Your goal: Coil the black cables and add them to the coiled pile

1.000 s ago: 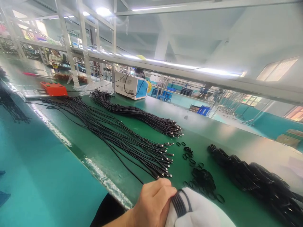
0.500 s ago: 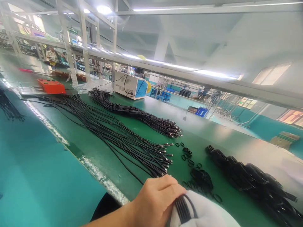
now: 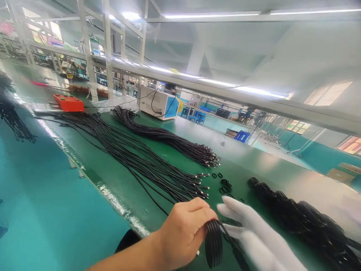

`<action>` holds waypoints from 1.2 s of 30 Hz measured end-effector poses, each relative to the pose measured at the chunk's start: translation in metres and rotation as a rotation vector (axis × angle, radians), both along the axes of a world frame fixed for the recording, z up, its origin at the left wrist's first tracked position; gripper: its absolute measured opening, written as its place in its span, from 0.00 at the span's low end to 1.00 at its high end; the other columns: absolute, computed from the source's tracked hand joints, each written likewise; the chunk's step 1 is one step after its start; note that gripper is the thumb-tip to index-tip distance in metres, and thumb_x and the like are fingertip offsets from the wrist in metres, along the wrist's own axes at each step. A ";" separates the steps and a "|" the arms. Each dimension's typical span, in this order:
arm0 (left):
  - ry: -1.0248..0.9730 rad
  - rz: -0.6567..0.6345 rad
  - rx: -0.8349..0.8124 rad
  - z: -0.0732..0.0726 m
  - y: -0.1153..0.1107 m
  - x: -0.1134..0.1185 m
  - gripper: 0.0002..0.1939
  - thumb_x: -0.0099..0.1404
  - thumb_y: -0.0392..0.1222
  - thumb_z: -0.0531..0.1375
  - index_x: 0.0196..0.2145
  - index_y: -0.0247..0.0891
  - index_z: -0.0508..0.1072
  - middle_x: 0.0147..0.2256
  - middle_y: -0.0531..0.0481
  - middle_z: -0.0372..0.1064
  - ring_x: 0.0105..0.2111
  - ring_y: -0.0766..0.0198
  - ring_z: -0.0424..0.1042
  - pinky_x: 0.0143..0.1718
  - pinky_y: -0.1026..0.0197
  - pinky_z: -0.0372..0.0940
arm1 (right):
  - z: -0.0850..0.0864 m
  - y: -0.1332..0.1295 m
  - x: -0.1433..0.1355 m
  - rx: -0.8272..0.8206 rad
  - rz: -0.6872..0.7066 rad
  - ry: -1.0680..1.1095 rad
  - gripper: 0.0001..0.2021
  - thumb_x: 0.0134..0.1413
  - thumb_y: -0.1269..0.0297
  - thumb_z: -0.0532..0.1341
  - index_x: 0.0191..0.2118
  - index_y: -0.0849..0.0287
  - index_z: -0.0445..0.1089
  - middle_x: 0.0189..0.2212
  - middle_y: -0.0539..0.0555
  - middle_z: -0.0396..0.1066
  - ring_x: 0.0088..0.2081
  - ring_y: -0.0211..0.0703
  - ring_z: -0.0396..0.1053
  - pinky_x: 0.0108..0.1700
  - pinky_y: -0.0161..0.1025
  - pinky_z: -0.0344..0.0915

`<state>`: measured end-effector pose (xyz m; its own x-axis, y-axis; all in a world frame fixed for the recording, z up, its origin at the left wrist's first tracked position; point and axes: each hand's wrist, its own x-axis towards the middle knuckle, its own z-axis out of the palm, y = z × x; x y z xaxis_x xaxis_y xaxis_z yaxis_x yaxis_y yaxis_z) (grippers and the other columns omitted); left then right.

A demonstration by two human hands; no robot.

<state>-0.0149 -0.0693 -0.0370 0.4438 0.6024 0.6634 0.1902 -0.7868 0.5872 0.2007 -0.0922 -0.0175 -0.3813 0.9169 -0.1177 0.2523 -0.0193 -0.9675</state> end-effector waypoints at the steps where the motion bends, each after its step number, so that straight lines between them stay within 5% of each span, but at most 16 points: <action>1: 0.021 0.002 -0.016 0.000 0.001 0.000 0.14 0.62 0.28 0.48 0.39 0.34 0.70 0.35 0.46 0.67 0.35 0.65 0.67 0.37 0.66 0.63 | 0.000 0.002 -0.003 -0.004 -0.002 -0.011 0.33 0.49 0.55 0.62 0.61 0.50 0.54 0.57 0.56 0.59 0.55 0.58 0.58 0.56 0.47 0.55; 3: 0.038 0.005 -0.066 0.001 0.002 0.001 0.14 0.62 0.28 0.48 0.39 0.35 0.71 0.35 0.47 0.67 0.35 0.65 0.66 0.37 0.67 0.62 | 0.000 0.006 -0.015 -0.026 0.053 -0.007 0.38 0.43 0.58 0.67 0.61 0.54 0.54 0.55 0.59 0.61 0.53 0.60 0.59 0.54 0.48 0.58; 9: 0.057 0.011 -0.235 0.006 0.003 0.003 0.12 0.65 0.30 0.50 0.37 0.38 0.72 0.35 0.50 0.67 0.36 0.67 0.66 0.38 0.69 0.61 | 0.005 0.018 -0.047 -0.051 0.155 0.086 0.26 0.37 0.60 0.68 0.46 0.63 0.66 0.36 0.55 0.68 0.40 0.50 0.67 0.41 0.47 0.67; 14: 0.126 0.069 -0.269 0.008 0.006 0.007 0.14 0.64 0.29 0.49 0.37 0.40 0.72 0.35 0.51 0.66 0.34 0.67 0.66 0.36 0.68 0.60 | -0.001 0.026 -0.050 -0.142 0.173 0.180 0.24 0.33 0.59 0.69 0.38 0.64 0.65 0.27 0.51 0.65 0.29 0.43 0.68 0.33 0.43 0.69; 21: 0.106 0.221 -0.508 0.015 0.016 0.017 0.07 0.60 0.34 0.54 0.35 0.42 0.68 0.31 0.56 0.68 0.31 0.67 0.68 0.34 0.67 0.61 | -0.022 0.036 -0.039 -0.285 0.247 0.566 0.19 0.44 0.59 0.65 0.41 0.68 0.68 0.33 0.60 0.69 0.34 0.46 0.70 0.32 0.43 0.71; 30: 0.205 0.370 -0.425 0.004 0.026 0.024 0.05 0.56 0.33 0.53 0.26 0.39 0.66 0.25 0.56 0.67 0.25 0.68 0.66 0.26 0.68 0.58 | -0.038 0.040 -0.040 -0.255 0.149 0.592 0.17 0.44 0.58 0.66 0.35 0.69 0.70 0.27 0.57 0.68 0.27 0.43 0.69 0.30 0.44 0.68; 36: 0.103 0.304 -0.640 0.003 0.028 0.028 0.04 0.55 0.35 0.54 0.24 0.39 0.66 0.21 0.57 0.65 0.21 0.69 0.65 0.21 0.69 0.58 | -0.038 0.039 -0.040 -0.253 0.153 0.596 0.16 0.45 0.59 0.65 0.35 0.69 0.70 0.26 0.57 0.67 0.27 0.44 0.69 0.29 0.42 0.67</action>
<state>0.0133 -0.0418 -0.0338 0.2356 0.9665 0.1022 0.4256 -0.1972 0.8832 0.1606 -0.0529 -0.0557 -0.5710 0.8193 -0.0510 -0.3064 -0.2704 -0.9127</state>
